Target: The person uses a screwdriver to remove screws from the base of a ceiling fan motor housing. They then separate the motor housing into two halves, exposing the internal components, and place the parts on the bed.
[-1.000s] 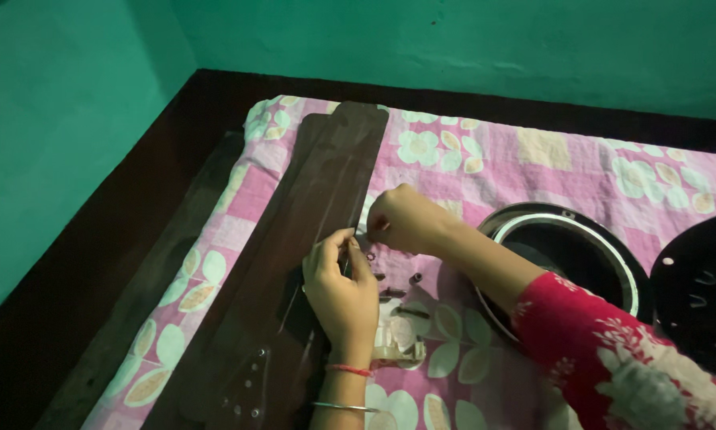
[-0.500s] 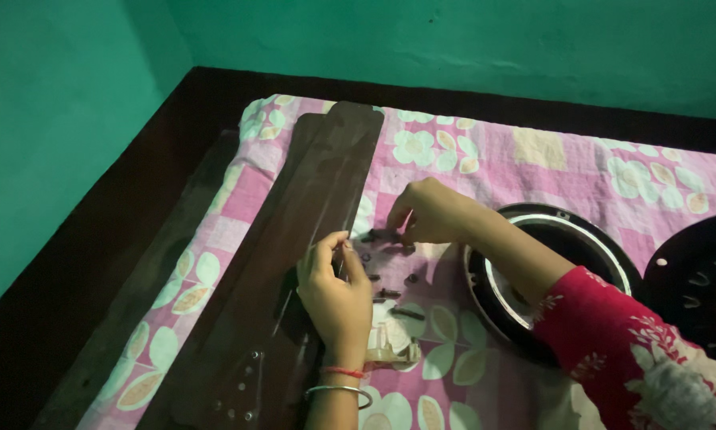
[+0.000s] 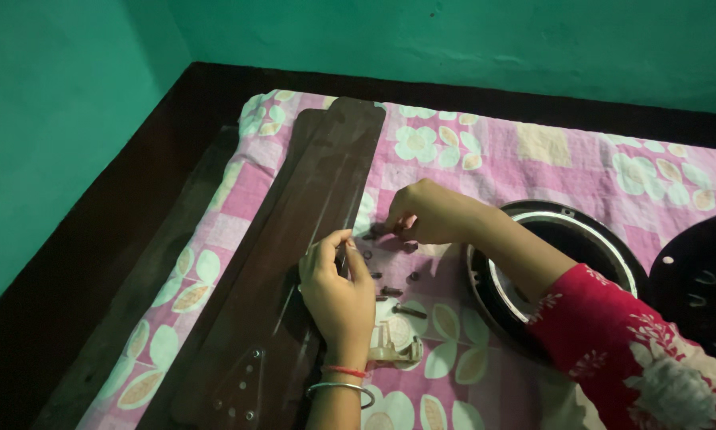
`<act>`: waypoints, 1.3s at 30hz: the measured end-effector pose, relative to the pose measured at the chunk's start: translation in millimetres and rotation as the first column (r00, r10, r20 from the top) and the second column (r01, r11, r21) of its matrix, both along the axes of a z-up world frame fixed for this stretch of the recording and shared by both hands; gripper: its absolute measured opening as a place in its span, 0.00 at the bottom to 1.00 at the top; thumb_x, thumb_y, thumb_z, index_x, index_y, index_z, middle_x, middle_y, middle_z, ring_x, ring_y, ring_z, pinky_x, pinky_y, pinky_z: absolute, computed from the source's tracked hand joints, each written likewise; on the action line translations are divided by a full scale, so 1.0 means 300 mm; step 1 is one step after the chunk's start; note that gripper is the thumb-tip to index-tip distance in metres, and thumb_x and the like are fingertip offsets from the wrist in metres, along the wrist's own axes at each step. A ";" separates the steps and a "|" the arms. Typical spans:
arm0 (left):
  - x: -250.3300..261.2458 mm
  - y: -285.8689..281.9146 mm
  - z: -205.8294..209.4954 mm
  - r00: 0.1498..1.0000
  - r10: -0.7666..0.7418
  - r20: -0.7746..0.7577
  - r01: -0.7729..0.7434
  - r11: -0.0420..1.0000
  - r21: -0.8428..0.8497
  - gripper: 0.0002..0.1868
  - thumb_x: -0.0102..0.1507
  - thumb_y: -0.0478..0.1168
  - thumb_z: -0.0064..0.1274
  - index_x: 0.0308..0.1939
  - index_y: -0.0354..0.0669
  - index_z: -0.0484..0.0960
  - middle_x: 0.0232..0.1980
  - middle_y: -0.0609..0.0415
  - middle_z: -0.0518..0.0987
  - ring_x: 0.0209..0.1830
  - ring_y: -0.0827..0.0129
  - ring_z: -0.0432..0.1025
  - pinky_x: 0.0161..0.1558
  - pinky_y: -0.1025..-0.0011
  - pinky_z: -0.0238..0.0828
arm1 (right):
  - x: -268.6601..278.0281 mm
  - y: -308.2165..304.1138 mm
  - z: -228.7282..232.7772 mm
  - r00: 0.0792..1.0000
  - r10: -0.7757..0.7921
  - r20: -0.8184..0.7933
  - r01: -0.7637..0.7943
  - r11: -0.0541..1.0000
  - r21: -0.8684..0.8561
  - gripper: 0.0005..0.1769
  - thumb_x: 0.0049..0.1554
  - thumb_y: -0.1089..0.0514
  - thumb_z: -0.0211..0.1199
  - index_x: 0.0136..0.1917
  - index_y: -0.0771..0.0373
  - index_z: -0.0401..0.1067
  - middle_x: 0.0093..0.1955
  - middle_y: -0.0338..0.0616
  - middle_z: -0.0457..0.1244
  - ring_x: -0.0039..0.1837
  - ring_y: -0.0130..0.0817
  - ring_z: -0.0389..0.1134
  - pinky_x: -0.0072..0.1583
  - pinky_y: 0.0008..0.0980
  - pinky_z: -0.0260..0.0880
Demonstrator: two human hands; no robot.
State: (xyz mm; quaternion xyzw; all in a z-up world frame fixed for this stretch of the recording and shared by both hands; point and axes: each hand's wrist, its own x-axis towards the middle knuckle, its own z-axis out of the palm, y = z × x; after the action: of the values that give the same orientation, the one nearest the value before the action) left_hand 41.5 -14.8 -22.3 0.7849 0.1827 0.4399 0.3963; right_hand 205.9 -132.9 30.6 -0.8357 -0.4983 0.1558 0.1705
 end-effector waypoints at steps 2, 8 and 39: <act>0.000 0.001 0.000 1.000 -0.001 -0.009 0.001 1.000 -0.009 0.06 0.64 0.33 0.55 0.44 0.41 0.83 0.43 0.51 0.82 0.45 0.57 0.76 0.45 0.62 0.72 | 0.000 0.008 -0.002 0.999 0.036 0.033 -0.037 0.998 0.049 0.15 0.46 0.65 0.71 0.48 0.56 0.84 0.44 0.45 0.74 0.46 0.37 0.76 0.49 0.35 0.75; -0.001 0.000 0.000 1.000 -0.016 -0.019 0.015 0.999 -0.030 0.06 0.64 0.34 0.54 0.44 0.42 0.83 0.43 0.52 0.82 0.44 0.58 0.76 0.44 0.63 0.73 | -0.003 0.015 0.000 0.919 -0.378 -0.112 0.375 0.926 -0.048 0.08 0.54 0.62 0.68 0.48 0.63 0.80 0.45 0.47 0.73 0.41 0.37 0.78 0.44 0.36 0.80; -0.017 0.018 0.007 0.988 -0.049 -0.145 0.060 0.996 0.069 0.06 0.59 0.31 0.58 0.40 0.36 0.84 0.48 0.47 0.79 0.50 0.51 0.72 0.50 0.59 0.71 | -0.212 -0.091 0.036 0.996 -0.086 -0.019 0.084 0.992 -0.095 0.09 0.48 0.62 0.69 0.44 0.60 0.83 0.42 0.47 0.74 0.45 0.38 0.77 0.50 0.34 0.76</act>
State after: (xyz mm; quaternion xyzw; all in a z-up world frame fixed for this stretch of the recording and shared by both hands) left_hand 36.4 -9.3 -20.2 0.8331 0.1730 0.3778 0.3651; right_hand 142.4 -160.1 41.3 -0.8615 -0.4523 0.1813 0.1430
